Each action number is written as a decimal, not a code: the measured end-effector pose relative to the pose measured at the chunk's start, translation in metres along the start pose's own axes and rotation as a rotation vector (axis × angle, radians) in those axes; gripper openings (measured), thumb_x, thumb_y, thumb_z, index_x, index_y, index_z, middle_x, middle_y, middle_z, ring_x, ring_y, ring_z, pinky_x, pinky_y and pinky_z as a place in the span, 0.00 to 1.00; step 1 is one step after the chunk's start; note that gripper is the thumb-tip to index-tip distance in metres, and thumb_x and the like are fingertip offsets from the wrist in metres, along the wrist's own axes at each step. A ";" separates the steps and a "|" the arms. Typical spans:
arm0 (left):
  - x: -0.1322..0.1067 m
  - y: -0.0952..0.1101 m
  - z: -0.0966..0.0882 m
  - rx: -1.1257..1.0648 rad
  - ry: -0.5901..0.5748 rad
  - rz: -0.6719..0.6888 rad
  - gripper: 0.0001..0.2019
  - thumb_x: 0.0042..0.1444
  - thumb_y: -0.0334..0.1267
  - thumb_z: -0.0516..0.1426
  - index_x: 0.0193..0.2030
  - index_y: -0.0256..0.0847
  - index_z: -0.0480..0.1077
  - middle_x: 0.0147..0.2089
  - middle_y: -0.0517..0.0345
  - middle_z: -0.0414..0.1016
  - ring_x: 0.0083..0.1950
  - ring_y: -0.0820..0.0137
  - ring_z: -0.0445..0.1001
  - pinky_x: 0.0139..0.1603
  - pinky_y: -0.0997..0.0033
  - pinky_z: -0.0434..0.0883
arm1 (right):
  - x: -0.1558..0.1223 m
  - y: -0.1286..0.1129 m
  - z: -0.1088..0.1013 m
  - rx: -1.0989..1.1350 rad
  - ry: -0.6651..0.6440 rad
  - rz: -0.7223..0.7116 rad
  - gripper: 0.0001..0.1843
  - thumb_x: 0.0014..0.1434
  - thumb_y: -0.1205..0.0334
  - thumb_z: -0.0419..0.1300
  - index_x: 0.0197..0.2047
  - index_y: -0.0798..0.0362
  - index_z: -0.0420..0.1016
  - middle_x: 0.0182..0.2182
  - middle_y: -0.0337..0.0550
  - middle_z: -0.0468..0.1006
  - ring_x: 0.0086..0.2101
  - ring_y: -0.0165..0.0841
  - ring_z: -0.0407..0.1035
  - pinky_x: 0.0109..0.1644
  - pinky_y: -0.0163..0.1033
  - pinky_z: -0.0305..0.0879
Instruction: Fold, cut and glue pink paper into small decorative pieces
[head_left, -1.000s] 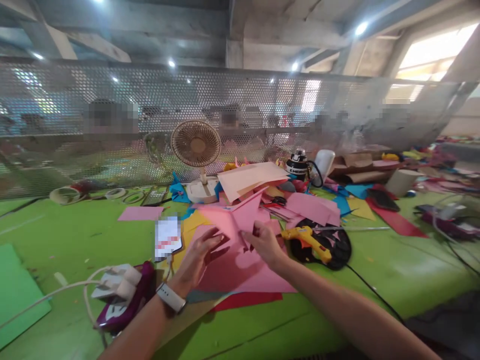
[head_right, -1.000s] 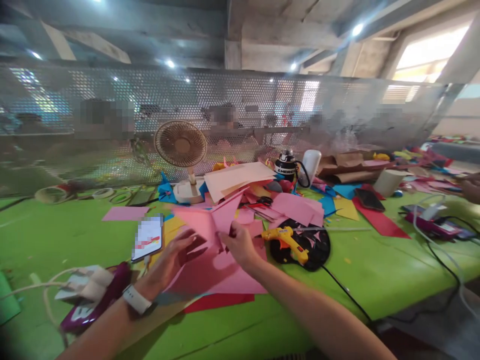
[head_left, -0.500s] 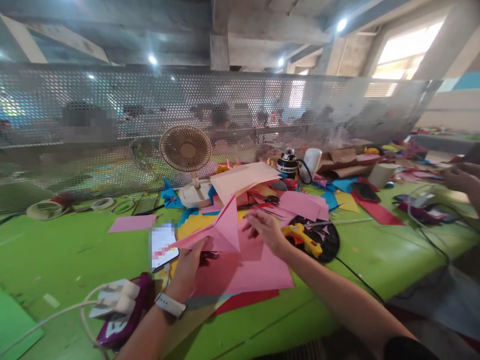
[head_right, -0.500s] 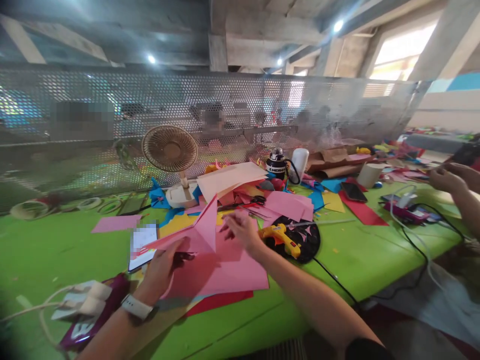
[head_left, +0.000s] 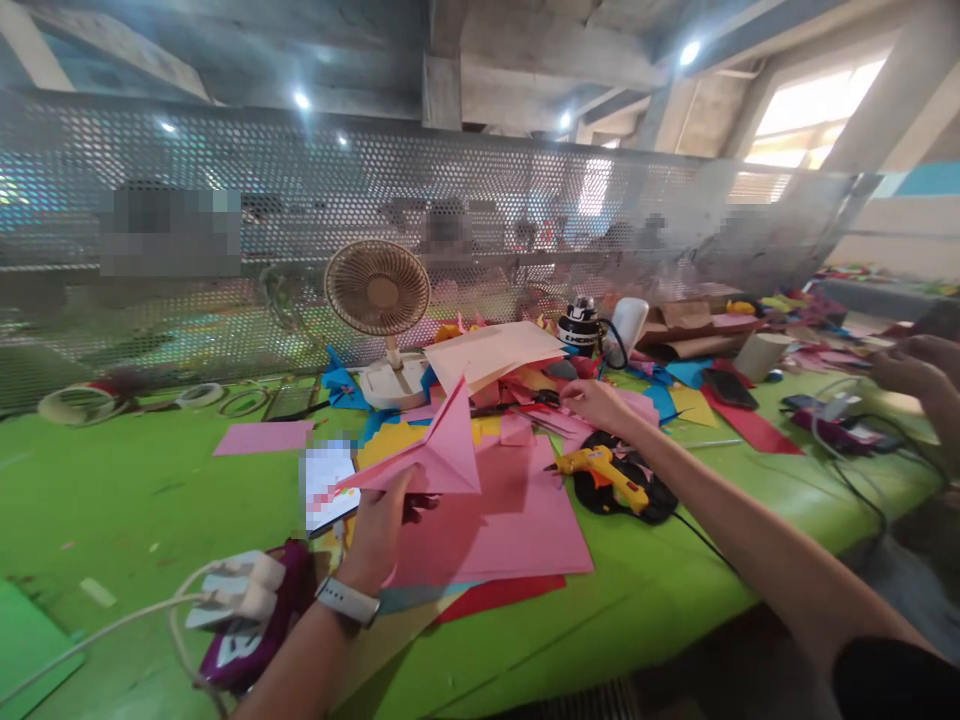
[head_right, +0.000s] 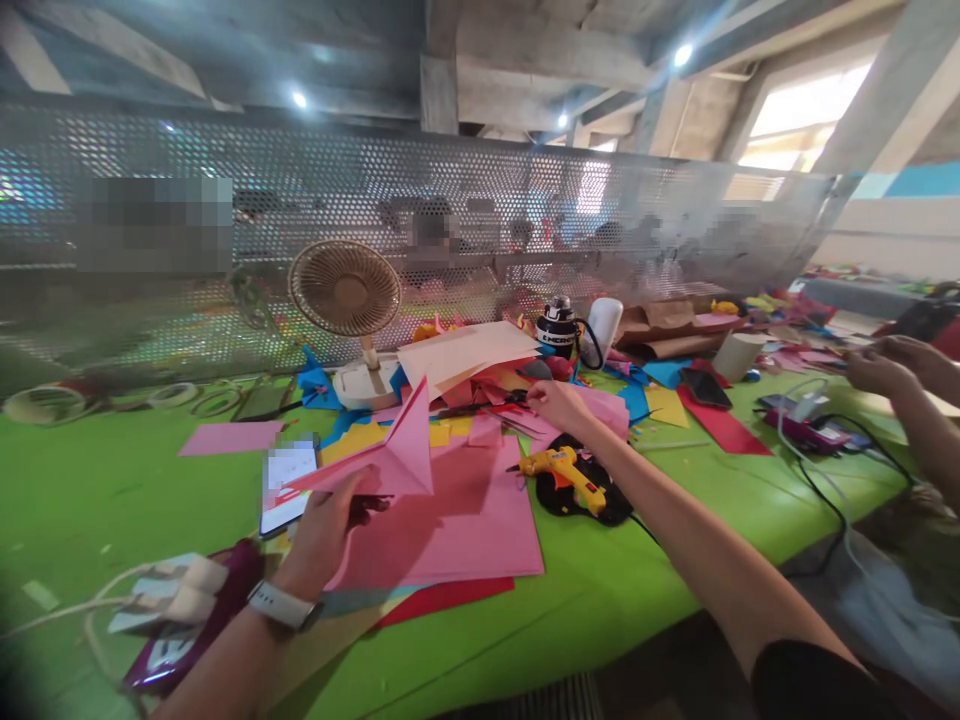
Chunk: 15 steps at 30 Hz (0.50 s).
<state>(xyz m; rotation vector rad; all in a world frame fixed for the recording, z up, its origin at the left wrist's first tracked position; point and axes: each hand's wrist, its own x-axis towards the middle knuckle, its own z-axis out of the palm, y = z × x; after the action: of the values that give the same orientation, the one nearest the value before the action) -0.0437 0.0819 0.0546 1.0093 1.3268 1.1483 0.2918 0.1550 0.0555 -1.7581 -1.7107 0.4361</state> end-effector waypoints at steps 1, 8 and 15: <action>-0.001 0.001 0.000 0.015 -0.002 0.005 0.12 0.46 0.42 0.56 0.31 0.34 0.71 0.19 0.54 0.75 0.23 0.68 0.74 0.22 0.75 0.64 | 0.007 0.004 0.004 -0.073 -0.017 0.002 0.06 0.50 0.66 0.58 0.33 0.56 0.74 0.31 0.46 0.77 0.33 0.35 0.71 0.35 0.36 0.64; 0.009 -0.020 -0.004 0.072 0.023 0.011 0.15 0.46 0.47 0.56 0.24 0.35 0.71 0.19 0.53 0.75 0.21 0.69 0.72 0.23 0.73 0.67 | 0.054 0.008 0.026 -0.435 -0.349 0.009 0.15 0.60 0.58 0.56 0.48 0.56 0.68 0.46 0.45 0.70 0.42 0.36 0.68 0.44 0.45 0.67; 0.013 -0.025 -0.006 0.130 -0.034 0.067 0.15 0.48 0.46 0.55 0.24 0.36 0.72 0.20 0.53 0.75 0.23 0.67 0.74 0.26 0.71 0.69 | 0.072 0.000 0.024 -0.622 -0.504 0.019 0.15 0.60 0.58 0.55 0.49 0.56 0.67 0.46 0.45 0.70 0.41 0.35 0.68 0.42 0.45 0.68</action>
<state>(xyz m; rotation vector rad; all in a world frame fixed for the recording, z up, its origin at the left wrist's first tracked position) -0.0497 0.0893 0.0276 1.1700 1.3631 1.1011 0.2838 0.2309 0.0513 -2.2294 -2.3727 0.4040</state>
